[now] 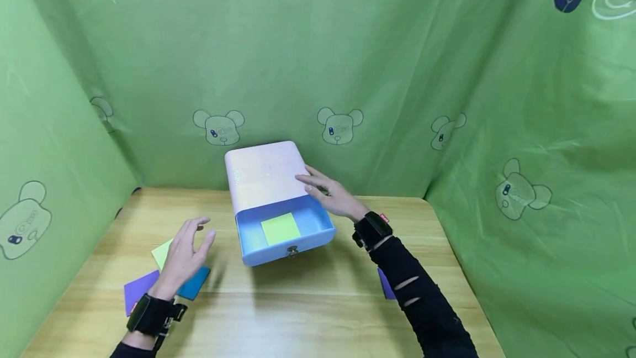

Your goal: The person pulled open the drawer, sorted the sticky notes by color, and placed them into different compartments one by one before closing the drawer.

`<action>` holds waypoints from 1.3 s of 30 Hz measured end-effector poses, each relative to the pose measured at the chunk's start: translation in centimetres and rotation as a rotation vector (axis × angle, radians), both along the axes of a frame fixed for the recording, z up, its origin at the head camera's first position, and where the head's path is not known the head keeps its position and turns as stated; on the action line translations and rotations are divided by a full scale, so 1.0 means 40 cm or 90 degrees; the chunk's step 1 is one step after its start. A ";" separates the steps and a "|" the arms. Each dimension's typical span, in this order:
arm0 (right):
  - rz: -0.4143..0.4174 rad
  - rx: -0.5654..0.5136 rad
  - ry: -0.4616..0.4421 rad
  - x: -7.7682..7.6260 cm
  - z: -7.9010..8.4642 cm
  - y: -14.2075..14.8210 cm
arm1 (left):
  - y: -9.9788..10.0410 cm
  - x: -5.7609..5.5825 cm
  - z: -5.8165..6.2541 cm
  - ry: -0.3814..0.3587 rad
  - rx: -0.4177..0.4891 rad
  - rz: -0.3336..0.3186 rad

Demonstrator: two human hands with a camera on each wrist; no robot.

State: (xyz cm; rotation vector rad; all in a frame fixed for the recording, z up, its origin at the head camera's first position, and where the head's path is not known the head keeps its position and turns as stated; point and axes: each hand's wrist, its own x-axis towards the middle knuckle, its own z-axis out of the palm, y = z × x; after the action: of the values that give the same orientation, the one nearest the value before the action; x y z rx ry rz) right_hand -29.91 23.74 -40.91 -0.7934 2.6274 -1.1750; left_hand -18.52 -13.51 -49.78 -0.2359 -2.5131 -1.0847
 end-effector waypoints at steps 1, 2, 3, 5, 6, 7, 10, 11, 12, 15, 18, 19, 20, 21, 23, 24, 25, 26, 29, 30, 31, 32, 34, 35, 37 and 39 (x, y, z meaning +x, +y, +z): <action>0.000 -0.005 -0.006 0.000 -0.003 0.000 | -0.011 0.001 -0.006 -0.014 -0.006 0.001; -0.002 -0.009 -0.013 0.001 -0.006 0.000 | -0.022 0.001 -0.012 -0.029 -0.015 0.003; -0.006 -0.012 -0.022 0.003 -0.008 0.000 | -0.034 0.001 -0.018 -0.046 -0.023 0.005; -0.015 -0.021 -0.036 0.006 -0.010 -0.002 | -0.058 -0.002 -0.026 -0.083 -0.039 0.009; -0.018 -0.025 -0.042 0.008 -0.011 -0.003 | -0.071 -0.003 -0.030 -0.103 -0.051 0.013; -0.024 -0.028 -0.050 0.009 -0.012 -0.003 | -0.084 -0.005 -0.034 -0.123 -0.066 0.017; -0.035 -0.039 -0.062 0.011 -0.019 -0.005 | -0.124 -0.010 -0.043 -0.185 -0.114 0.028; -0.034 -0.041 -0.061 0.010 -0.023 -0.004 | -0.137 -0.011 -0.047 -0.209 -0.132 0.032; -0.035 -0.043 -0.060 0.010 -0.027 -0.004 | -0.150 -0.011 -0.050 -0.231 -0.150 0.036; -0.034 -0.053 -0.055 0.009 -0.036 -0.003 | -0.181 -0.012 -0.059 -0.297 -0.186 0.040; -0.034 -0.065 -0.053 0.011 -0.039 -0.003 | -0.204 -0.016 -0.064 -0.347 -0.208 0.044; -0.038 -0.068 -0.055 0.011 -0.039 -0.004 | -0.210 -0.018 -0.065 -0.358 -0.210 0.045; -0.039 -0.072 -0.056 0.011 -0.038 -0.004 | -0.216 -0.021 -0.066 -0.368 -0.214 0.045; -0.042 -0.072 -0.058 0.011 -0.038 -0.003 | -0.221 -0.023 -0.067 -0.377 -0.217 0.045; -0.048 -0.075 -0.060 0.011 -0.038 -0.003 | -0.229 -0.026 -0.070 -0.392 -0.221 0.045; -0.048 -0.078 -0.059 0.010 -0.038 -0.002 | -0.232 -0.028 -0.072 -0.397 -0.222 0.043; -0.048 -0.079 -0.060 0.009 -0.040 -0.001 | -0.236 -0.029 -0.075 -0.402 -0.223 0.042; -0.046 -0.080 -0.061 0.008 -0.042 0.000 | -0.240 -0.028 -0.078 -0.409 -0.226 0.040; -0.045 -0.086 -0.065 0.006 -0.048 0.003 | -0.249 -0.025 -0.089 -0.416 -0.226 0.038; -0.044 -0.089 -0.066 0.005 -0.051 0.004 | -0.251 -0.024 -0.092 -0.416 -0.226 0.039; -0.045 -0.090 -0.069 0.005 -0.053 0.004 | -0.253 -0.023 -0.094 -0.413 -0.228 0.040; -0.044 -0.093 -0.068 0.005 -0.054 0.004 | -0.255 -0.023 -0.096 -0.407 -0.230 0.041; -0.046 -0.098 -0.067 0.004 -0.055 0.004 | -0.258 -0.025 -0.098 -0.388 -0.231 0.045; -0.047 -0.100 -0.066 0.003 -0.056 0.003 | -0.259 -0.027 -0.098 -0.379 -0.231 0.048; -0.047 -0.104 -0.065 0.003 -0.057 0.001 | -0.262 -0.028 -0.100 -0.367 -0.231 0.054; -0.048 -0.106 -0.064 0.005 -0.057 -0.002 | -0.265 -0.030 -0.102 -0.362 -0.223 0.062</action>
State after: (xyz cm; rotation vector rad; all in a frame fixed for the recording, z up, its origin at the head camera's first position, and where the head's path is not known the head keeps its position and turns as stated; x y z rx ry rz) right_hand -29.71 23.66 -43.18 -0.6479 2.5229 -1.4307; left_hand -19.70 -24.12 -53.87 0.1236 -3.1783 -0.7374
